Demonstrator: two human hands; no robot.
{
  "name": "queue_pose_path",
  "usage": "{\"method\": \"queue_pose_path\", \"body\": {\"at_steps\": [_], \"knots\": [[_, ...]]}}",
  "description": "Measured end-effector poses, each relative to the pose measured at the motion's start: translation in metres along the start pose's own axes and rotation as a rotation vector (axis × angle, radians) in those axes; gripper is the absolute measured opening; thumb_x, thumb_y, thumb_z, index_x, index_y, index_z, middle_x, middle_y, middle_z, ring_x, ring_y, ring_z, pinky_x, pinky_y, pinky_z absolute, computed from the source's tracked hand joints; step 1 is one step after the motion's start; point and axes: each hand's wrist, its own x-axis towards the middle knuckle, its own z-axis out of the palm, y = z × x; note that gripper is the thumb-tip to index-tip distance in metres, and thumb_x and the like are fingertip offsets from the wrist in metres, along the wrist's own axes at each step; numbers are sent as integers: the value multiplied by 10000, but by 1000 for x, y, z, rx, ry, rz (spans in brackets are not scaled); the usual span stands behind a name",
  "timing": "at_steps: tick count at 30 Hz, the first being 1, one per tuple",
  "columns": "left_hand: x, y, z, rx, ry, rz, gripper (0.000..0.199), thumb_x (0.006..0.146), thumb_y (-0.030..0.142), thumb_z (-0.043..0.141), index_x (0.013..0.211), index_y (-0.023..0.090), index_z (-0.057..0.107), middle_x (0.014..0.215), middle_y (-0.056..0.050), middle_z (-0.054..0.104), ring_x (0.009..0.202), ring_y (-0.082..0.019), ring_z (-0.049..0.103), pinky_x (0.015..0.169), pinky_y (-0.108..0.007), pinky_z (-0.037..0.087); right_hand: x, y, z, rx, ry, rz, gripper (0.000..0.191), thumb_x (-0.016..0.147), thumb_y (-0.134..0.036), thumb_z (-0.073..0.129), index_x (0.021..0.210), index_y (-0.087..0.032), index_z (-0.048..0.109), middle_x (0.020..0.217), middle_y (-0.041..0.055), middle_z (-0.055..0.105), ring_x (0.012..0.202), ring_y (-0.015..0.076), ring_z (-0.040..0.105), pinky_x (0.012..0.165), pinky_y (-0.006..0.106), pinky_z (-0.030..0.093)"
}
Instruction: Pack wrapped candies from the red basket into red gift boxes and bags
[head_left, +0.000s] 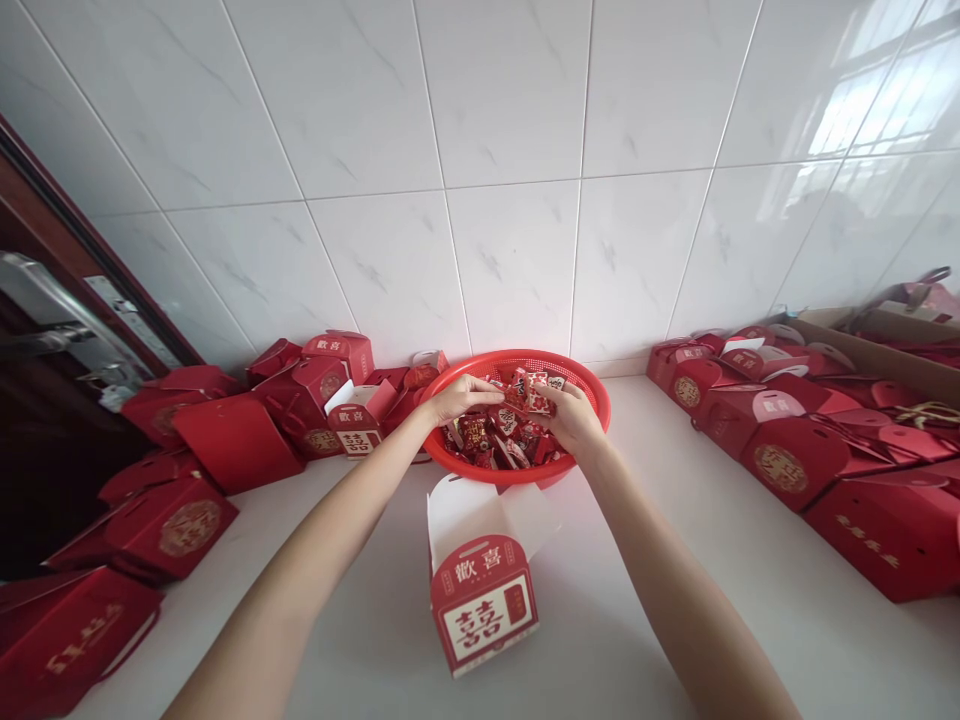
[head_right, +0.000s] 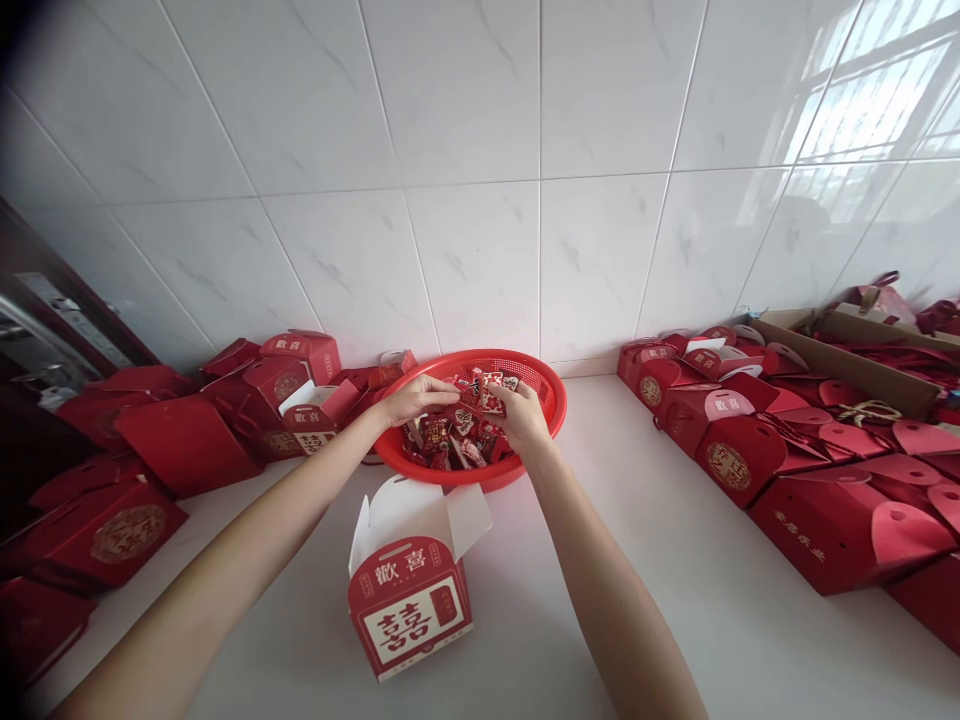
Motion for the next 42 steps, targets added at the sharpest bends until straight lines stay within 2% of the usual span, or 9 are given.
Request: {"method": "queue_pose_path", "body": {"at_steps": [5, 10, 17, 25, 30, 32, 35, 38, 42], "knots": [[6, -4, 1, -47, 128, -63, 240, 792, 207, 661, 996, 192, 787, 1045, -60, 786, 974, -233, 734, 928, -378, 569, 0, -2, 1, 44, 58, -37, 76, 739, -140, 702, 693, -185, 661, 776, 25, 727, 823, 206, 700, 676, 342, 632], [9, -6, -1, 543, 289, -68, 343, 775, 70, 562, 1023, 190, 767, 1188, -46, 753, 1103, -227, 686, 993, -314, 510, 4, -1, 1, 42, 145, -34, 148, 678, -158, 745, 678, -200, 603, 727, -5, 693, 799, 205, 685, 668, 348, 629], [7, -11, -2, 865, 14, -236, 242, 700, 164, 634, 913, 196, 743, 882, -33, 773, 870, -245, 710, 749, -276, 532, 5, -2, 0, 86, 162, -21, 239, 660, -129, 783, 653, -196, 553, 684, -13, 660, 792, 212, 681, 677, 379, 652], [6, -10, -4, 849, -148, -285, 562, 595, 233, 742, 1150, 190, 671, 1009, -66, 767, 868, -247, 711, 649, -236, 511, 2, -6, 5, 138, 165, 0, 196, 667, -101, 740, 662, -195, 569, 684, -12, 662, 813, 210, 692, 687, 370, 668], [9, -14, -1, 954, -176, -319, 217, 622, 371, 752, 690, 179, 676, 677, -60, 688, 674, -242, 644, 594, -282, 459, 1, -6, 5, 133, 191, -4, 190, 664, -98, 725, 675, -196, 563, 679, -17, 662, 808, 203, 680, 677, 380, 669], [9, -15, 0, 951, -183, -301, 277, 646, 426, 736, 554, 199, 606, 589, -41, 629, 623, -221, 606, 592, -284, 437, 2, -6, 5, 130, 198, -5, 195, 666, -92, 719, 673, -196, 554, 667, -25, 651, 801, 197, 672, 671, 379, 666], [8, -13, 1, 906, -206, -251, 111, 619, 316, 711, 646, 216, 670, 664, -15, 675, 648, -199, 603, 601, -259, 425, 2, -5, 5, 122, 192, -8, 184, 670, -102, 713, 674, -197, 556, 669, -23, 648, 800, 204, 680, 664, 373, 659], [7, -9, 3, 854, -276, -264, 286, 568, 181, 634, 825, 244, 742, 799, -1, 735, 700, -197, 635, 605, -241, 437, 2, -4, 4, 108, 179, -21, 208, 671, -111, 734, 676, -204, 548, 679, -26, 653, 795, 204, 689, 669, 375, 659], [7, -5, 7, 866, -327, -300, 210, 566, 161, 583, 718, 220, 716, 701, -10, 694, 620, -193, 606, 550, -256, 420, 2, -4, 4, 112, 178, -19, 214, 657, -110, 735, 665, -209, 545, 659, -24, 653, 792, 202, 691, 644, 341, 656]]}}
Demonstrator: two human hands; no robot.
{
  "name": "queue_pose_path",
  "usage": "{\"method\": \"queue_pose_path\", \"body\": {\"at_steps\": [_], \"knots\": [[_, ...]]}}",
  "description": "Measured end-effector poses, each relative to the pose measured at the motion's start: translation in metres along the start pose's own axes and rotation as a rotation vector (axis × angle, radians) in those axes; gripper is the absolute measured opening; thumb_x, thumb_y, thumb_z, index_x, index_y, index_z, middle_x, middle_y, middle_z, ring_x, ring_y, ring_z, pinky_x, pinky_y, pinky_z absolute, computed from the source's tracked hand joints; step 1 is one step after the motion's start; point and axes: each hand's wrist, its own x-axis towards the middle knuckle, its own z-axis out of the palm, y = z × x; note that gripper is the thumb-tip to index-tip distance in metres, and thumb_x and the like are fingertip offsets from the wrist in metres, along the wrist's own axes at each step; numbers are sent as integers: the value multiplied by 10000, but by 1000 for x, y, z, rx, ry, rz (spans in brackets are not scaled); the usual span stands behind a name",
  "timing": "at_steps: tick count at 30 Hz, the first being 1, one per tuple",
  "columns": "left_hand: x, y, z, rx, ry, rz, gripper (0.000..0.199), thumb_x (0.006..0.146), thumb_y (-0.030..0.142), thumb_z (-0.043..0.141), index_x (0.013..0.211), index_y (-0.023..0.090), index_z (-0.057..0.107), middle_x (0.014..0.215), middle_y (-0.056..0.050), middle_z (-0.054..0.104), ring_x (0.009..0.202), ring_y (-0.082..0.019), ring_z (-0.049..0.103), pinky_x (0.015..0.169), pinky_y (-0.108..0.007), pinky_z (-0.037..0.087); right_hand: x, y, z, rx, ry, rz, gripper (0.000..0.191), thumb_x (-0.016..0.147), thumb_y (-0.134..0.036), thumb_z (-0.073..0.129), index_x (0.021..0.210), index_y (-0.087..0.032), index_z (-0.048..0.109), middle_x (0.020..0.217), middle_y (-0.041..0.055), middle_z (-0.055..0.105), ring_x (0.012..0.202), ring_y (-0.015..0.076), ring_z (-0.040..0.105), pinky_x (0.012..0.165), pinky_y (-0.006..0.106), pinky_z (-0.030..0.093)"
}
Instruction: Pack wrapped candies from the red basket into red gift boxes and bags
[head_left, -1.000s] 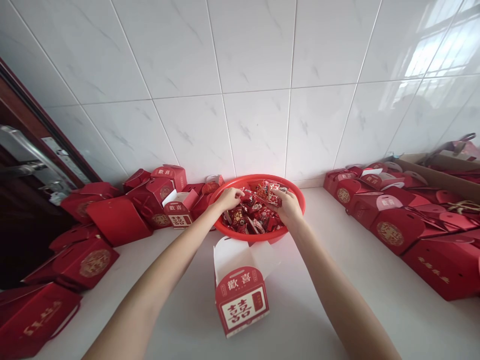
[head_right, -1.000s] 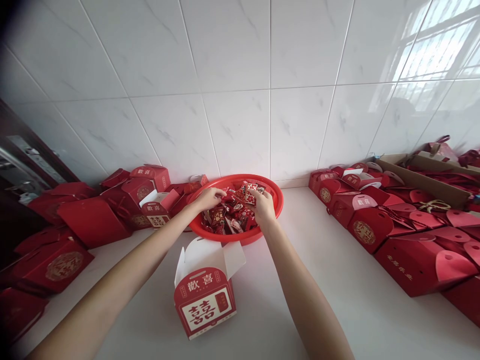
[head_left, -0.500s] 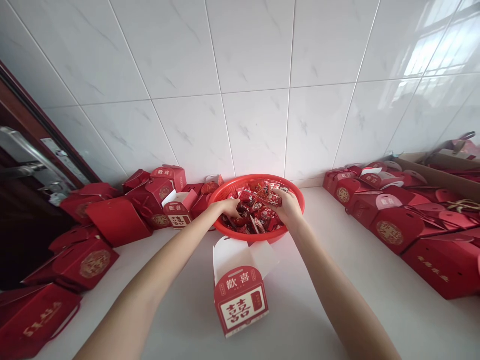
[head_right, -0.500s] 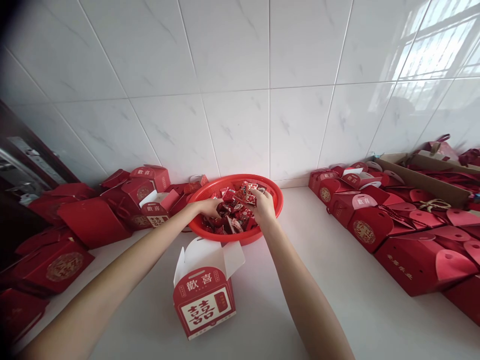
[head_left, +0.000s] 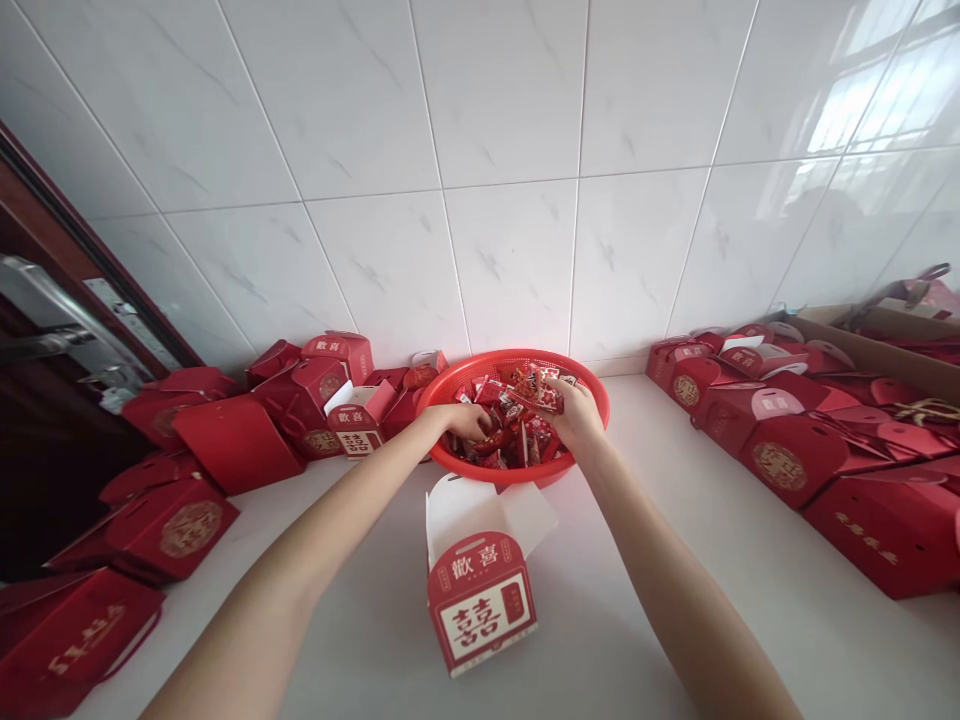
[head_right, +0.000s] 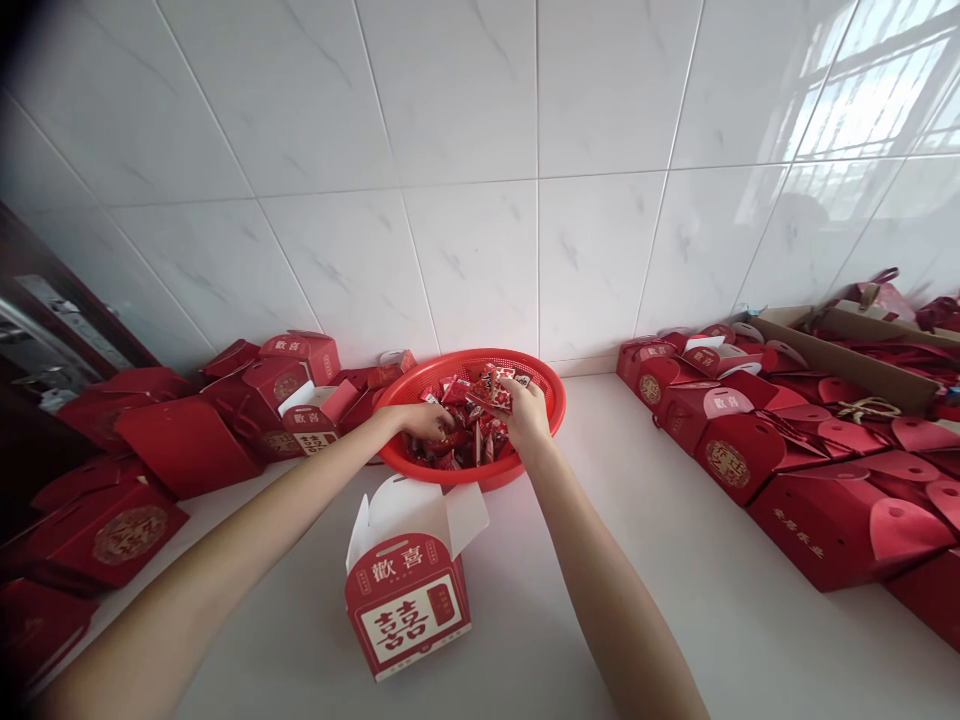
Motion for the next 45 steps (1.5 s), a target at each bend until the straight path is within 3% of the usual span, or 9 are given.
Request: {"method": "queue_pose_path", "body": {"at_steps": [2, 4, 11, 19, 23, 26, 33, 38, 45], "knots": [[0, 3, 1, 19, 10, 8, 61, 570, 175, 599, 585, 205, 650, 611, -13, 641, 570, -183, 564, 530, -263, 400, 0, 0, 0, 6, -6, 1, 188, 657, -112, 722, 669, -208, 561, 656, -23, 656, 785, 203, 696, 638, 334, 654], [-2, 6, 1, 23, 11, 25, 62, 580, 196, 618, 520, 202, 602, 565, -11, 600, 553, -173, 533, 525, -263, 387, 0, 0, 1, 4, -5, 2, 163, 667, -113, 711, 678, -204, 576, 657, -22, 661, 761, 200, 700, 628, 336, 650], [-7, 16, 3, 8, -51, 202, 107, 563, 171, 609, 651, 200, 662, 656, 6, 621, 627, -159, 531, 547, -245, 386, 3, 3, 0, -9, 5, -1, 193, 671, -120, 726, 674, -204, 552, 645, -33, 657, 687, 178, 685, 597, 323, 636], [-5, 11, 7, -50, -86, 188, 105, 542, 141, 537, 600, 182, 614, 575, -2, 574, 546, -160, 507, 476, -253, 348, 1, 2, 0, -29, -13, -20, 194, 636, -153, 740, 664, -208, 556, 639, -32, 639, 717, 189, 679, 588, 310, 628], [-5, 7, 6, -140, 64, 198, 86, 561, 156, 577, 580, 198, 650, 600, 0, 620, 544, -158, 533, 492, -250, 378, -1, 0, 1, -29, 3, -22, 172, 632, -143, 722, 654, -205, 564, 656, -25, 649, 740, 189, 683, 575, 287, 614], [-1, 2, 3, -245, 222, 251, 83, 597, 190, 666, 661, 202, 718, 671, 1, 688, 671, -184, 632, 612, -249, 466, -1, 0, 1, -39, 25, -24, 177, 653, -141, 718, 650, -204, 553, 649, -27, 648, 732, 188, 678, 568, 297, 608], [9, -9, -2, -734, 579, 307, 414, 638, 325, 826, 1008, 181, 710, 1095, -78, 762, 1046, -259, 700, 951, -395, 533, 0, 0, 0, -29, 45, -58, 118, 668, -144, 693, 671, -206, 592, 699, -20, 686, 767, 192, 697, 625, 302, 619], [6, -13, -2, -867, 620, 355, 547, 655, 382, 840, 1127, 165, 668, 1165, -106, 748, 1101, -278, 692, 991, -441, 519, 1, 1, 0, -30, 47, -68, 118, 652, -145, 693, 672, -209, 595, 695, -14, 701, 809, 219, 710, 641, 324, 626], [0, -10, -4, -814, 617, 410, 523, 708, 370, 781, 1179, 177, 663, 1232, -93, 716, 1153, -270, 657, 983, -405, 511, 3, 3, -2, -24, 24, -72, 114, 621, -147, 702, 645, -208, 609, 689, -11, 707, 775, 216, 704, 588, 293, 604]]}}
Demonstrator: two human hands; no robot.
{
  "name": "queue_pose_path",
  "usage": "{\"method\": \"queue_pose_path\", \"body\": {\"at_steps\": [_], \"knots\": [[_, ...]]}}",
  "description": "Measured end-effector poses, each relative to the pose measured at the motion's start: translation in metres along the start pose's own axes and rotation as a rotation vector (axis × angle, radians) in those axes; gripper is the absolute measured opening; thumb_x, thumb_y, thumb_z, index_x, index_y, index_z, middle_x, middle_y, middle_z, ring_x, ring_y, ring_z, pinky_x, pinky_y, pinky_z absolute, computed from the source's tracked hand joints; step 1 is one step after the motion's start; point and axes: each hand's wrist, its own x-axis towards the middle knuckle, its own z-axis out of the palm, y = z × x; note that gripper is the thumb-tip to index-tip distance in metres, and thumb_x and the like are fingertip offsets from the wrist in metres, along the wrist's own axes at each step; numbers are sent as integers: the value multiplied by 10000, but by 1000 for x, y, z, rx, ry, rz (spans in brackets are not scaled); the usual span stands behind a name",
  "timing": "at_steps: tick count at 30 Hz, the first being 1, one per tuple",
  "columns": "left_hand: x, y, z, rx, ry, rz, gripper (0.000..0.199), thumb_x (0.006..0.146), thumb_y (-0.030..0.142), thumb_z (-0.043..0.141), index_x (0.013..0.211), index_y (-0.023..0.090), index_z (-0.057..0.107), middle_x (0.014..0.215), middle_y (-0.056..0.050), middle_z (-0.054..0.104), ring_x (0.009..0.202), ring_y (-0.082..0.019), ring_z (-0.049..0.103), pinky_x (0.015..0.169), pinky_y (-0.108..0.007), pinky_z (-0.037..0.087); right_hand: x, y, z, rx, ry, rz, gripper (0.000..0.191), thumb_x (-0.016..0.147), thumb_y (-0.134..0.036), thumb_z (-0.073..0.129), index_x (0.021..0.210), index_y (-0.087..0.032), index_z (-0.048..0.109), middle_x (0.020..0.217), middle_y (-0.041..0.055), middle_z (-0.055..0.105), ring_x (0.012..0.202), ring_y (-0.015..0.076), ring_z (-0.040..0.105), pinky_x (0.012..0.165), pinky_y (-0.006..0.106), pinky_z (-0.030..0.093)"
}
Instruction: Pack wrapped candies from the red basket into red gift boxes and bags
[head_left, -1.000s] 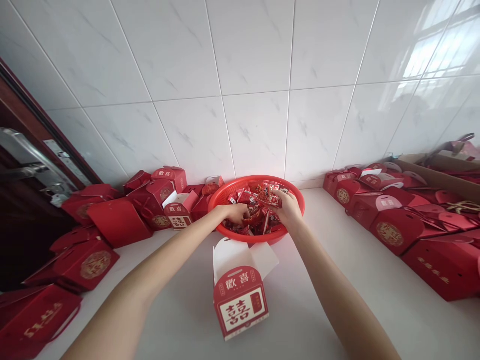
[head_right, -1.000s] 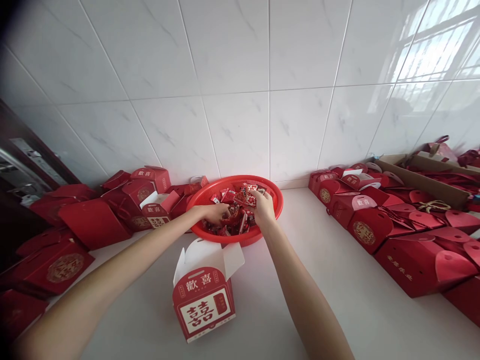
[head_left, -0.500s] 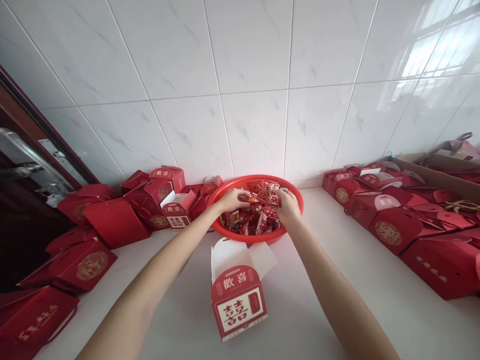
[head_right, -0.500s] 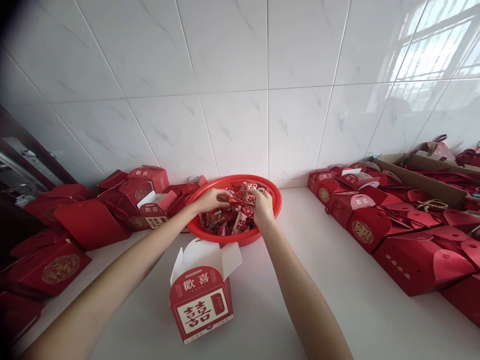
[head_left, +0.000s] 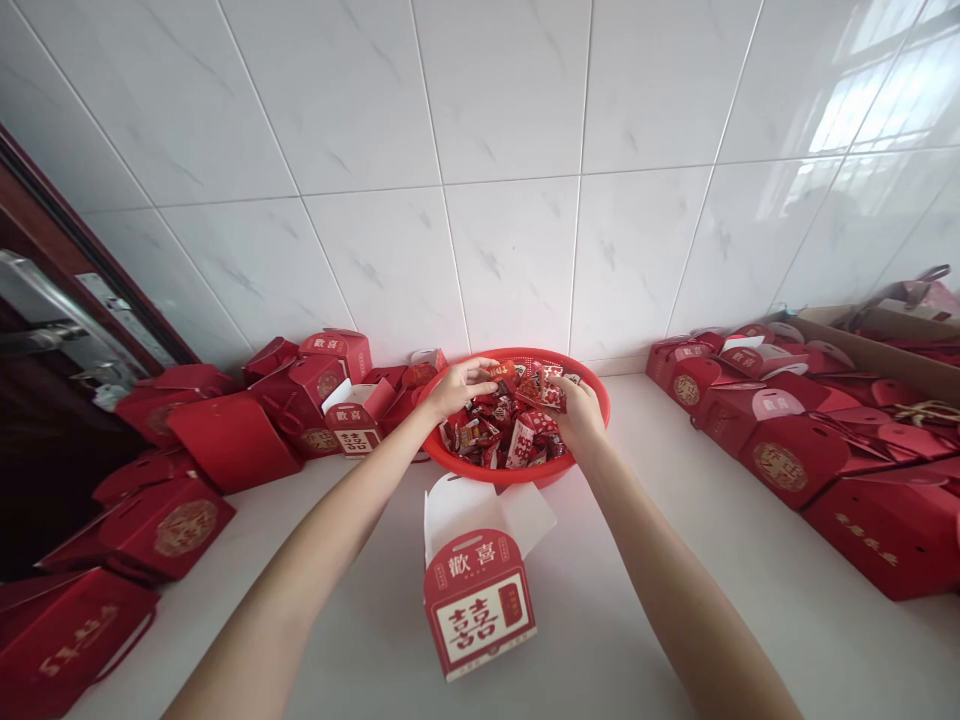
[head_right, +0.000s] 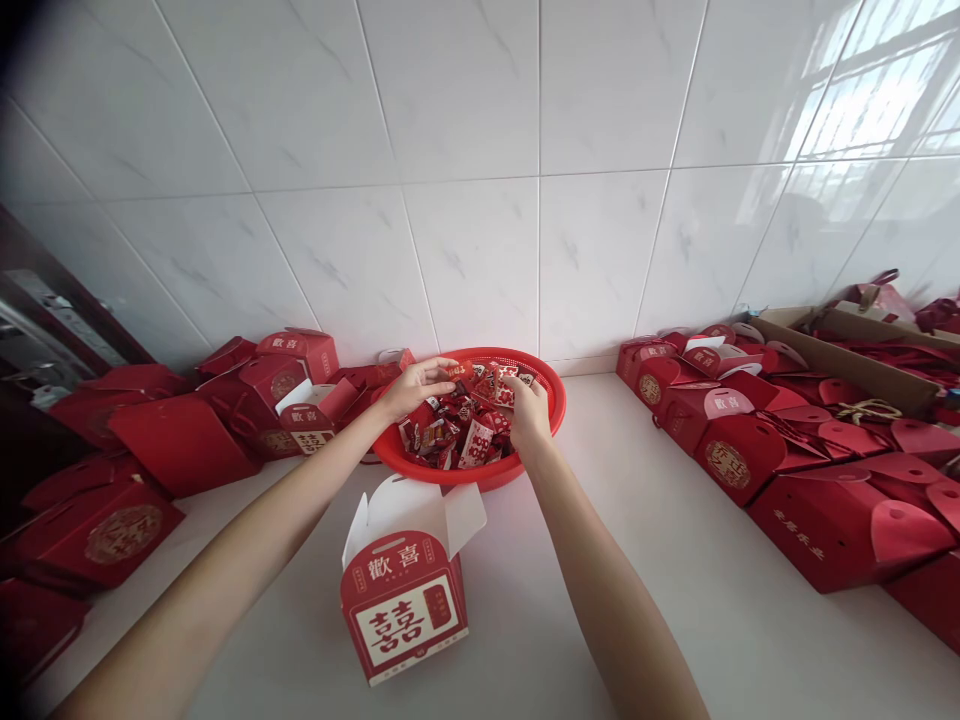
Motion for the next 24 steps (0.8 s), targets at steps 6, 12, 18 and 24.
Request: {"method": "queue_pose_path", "body": {"at_steps": [6, 12, 18, 24], "knots": [[0, 1, -1, -20, -2, -32, 583, 713, 422, 768, 1224, 167, 654, 1184, -103, 730, 1106, -269, 669, 940, -389, 513, -1, -1, 0, -11, -23, 6, 100, 607, -163, 702, 632, -215, 620, 702, -11, 712, 785, 211, 700, 592, 280, 595], [2, -3, -1, -17, 18, -40, 655, 687, 487, 778, 1243, 164, 658, 1053, -82, 764, 984, -255, 694, 857, -372, 530, -2, -1, 1, -18, -7, 22, 91, 610, -163, 683, 638, -214, 613, 710, -11, 712, 787, 209, 699, 603, 282, 587], [2, -6, -1, -30, 54, -50, 697, 681, 499, 802, 1267, 149, 662, 966, -85, 780, 944, -260, 713, 854, -372, 528, 0, 0, -1, -25, -13, 21, 123, 604, -171, 706, 638, -227, 602, 719, -10, 697, 794, 216, 688, 606, 294, 590], [2, -4, -2, -71, 64, -42, 699, 656, 489, 840, 1245, 152, 675, 1056, -109, 777, 1050, -291, 705, 930, -402, 512, 3, 2, -4, -23, -54, 21, 165, 580, -187, 733, 676, -221, 604, 769, -6, 699, 836, 222, 682, 628, 303, 602]]}}
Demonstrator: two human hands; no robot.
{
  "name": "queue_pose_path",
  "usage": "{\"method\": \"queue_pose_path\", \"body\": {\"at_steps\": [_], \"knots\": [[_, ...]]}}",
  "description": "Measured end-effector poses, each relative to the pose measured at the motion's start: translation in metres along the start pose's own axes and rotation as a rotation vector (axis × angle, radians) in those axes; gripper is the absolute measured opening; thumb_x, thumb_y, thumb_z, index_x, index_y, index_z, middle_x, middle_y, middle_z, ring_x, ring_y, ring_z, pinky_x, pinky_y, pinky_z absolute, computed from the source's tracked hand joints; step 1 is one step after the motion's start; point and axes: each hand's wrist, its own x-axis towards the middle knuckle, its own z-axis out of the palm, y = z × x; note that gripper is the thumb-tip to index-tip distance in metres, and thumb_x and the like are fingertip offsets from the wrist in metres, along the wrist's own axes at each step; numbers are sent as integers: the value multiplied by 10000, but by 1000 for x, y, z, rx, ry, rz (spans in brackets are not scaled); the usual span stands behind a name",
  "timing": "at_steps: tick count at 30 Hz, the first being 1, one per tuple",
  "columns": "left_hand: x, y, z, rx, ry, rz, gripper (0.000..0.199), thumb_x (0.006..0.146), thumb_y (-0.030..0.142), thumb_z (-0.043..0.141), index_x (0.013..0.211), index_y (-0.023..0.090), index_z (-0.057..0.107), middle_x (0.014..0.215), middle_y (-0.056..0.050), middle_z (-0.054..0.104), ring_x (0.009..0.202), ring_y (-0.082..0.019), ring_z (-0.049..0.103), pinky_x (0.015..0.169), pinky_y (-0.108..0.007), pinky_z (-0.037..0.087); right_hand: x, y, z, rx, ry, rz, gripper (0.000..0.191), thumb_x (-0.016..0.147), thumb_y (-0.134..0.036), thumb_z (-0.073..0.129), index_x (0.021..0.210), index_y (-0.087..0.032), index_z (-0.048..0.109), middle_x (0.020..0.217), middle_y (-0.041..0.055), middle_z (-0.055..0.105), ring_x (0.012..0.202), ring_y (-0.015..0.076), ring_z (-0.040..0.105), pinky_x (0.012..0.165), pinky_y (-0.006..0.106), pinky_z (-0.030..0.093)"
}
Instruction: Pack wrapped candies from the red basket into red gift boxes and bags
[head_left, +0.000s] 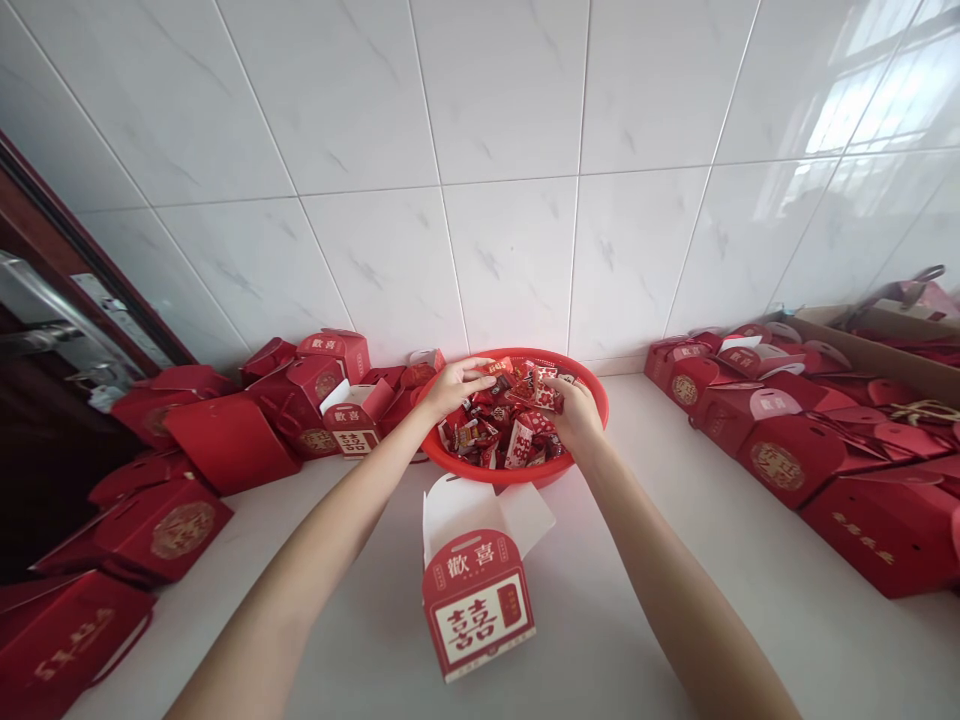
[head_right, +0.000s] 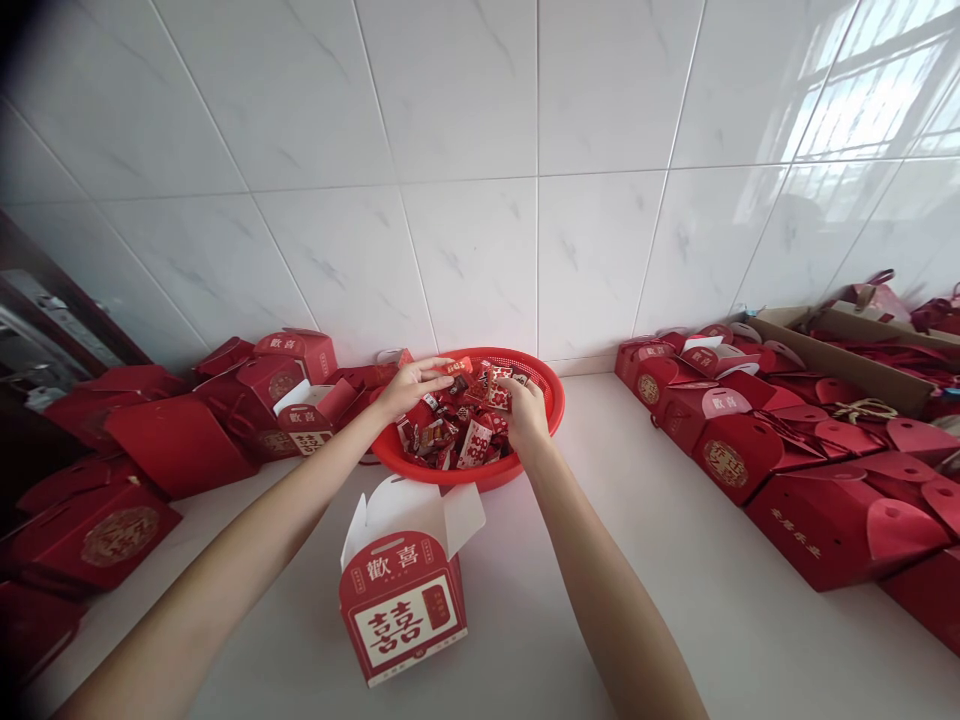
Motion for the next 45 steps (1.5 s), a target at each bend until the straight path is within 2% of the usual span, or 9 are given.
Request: {"method": "queue_pose_path", "body": {"at_steps": [5, 11, 15, 20, 24, 30, 34, 39, 45], "knots": [[1, 1, 0, -21, 6, 17, 680, 655, 464, 844, 1233, 147, 678, 1099, -119, 769, 1080, -296, 696, 950, -404, 508, -1, -1, 1, 4, -28, 13, 167, 597, -167, 736, 672, -209, 593, 769, -2, 696, 850, 215, 680, 659, 330, 626], [0, 2, -1, -40, 11, 1, 680, 645, 410, 843, 1239, 129, 668, 1053, -116, 770, 1005, -271, 704, 919, -387, 505, -4, -3, 3, 0, -50, 38, 137, 637, -135, 714, 642, -193, 590, 707, -1, 675, 756, 181, 664, 578, 280, 599], [-3, 6, 0, -31, -39, 0, 626, 660, 395, 818, 1220, 154, 680, 1085, -98, 759, 1027, -265, 694, 918, -382, 509, -4, -4, 3, -4, -43, 35, 106, 653, -132, 697, 659, -190, 608, 726, 3, 687, 756, 178, 662, 592, 287, 602], [-3, 8, 2, -47, -37, 26, 516, 637, 369, 807, 1109, 180, 721, 1160, -84, 734, 1105, -265, 652, 960, -385, 483, -3, -4, 4, -14, -31, 33, 126, 658, -126, 705, 664, -196, 601, 723, -7, 686, 766, 190, 681, 608, 301, 606], [-3, 8, 3, -65, -12, 23, 442, 646, 460, 810, 978, 173, 758, 1035, -67, 753, 990, -245, 658, 939, -387, 464, -3, -5, 4, -29, -14, 51, 107, 663, -122, 698, 677, -189, 615, 717, -6, 683, 785, 197, 677, 608, 308, 610], [-10, 23, 8, -270, 46, -4, 507, 539, 501, 904, 890, 165, 758, 888, -42, 742, 828, -190, 648, 863, -352, 484, -4, -5, 3, -35, -44, 42, 109, 661, -146, 719, 690, -182, 620, 792, 15, 702, 851, 210, 682, 673, 331, 625], [-29, 43, 13, -201, 54, 47, 486, 579, 561, 878, 819, 156, 755, 855, -50, 740, 825, -194, 643, 856, -343, 496, -11, -9, 6, -31, -221, 48, 181, 653, -224, 793, 745, -192, 641, 856, 32, 712, 978, 243, 671, 778, 397, 647], [-62, 71, 14, -52, 118, 147, 459, 696, 583, 805, 874, 166, 733, 902, -45, 736, 878, -207, 656, 854, -336, 514, -31, -26, 14, -53, -430, 66, 239, 703, -249, 831, 808, -189, 625, 962, 52, 713, 1062, 258, 658, 859, 474, 645], [-102, 96, 14, -12, 208, 157, 450, 754, 587, 772, 917, 170, 727, 975, -62, 740, 914, -228, 678, 854, -343, 538, -55, -45, 19, -230, -661, -5, 243, 783, -339, 802, 913, -183, 668, 999, 54, 740, 988, 237, 700, 833, 429, 650]]}}
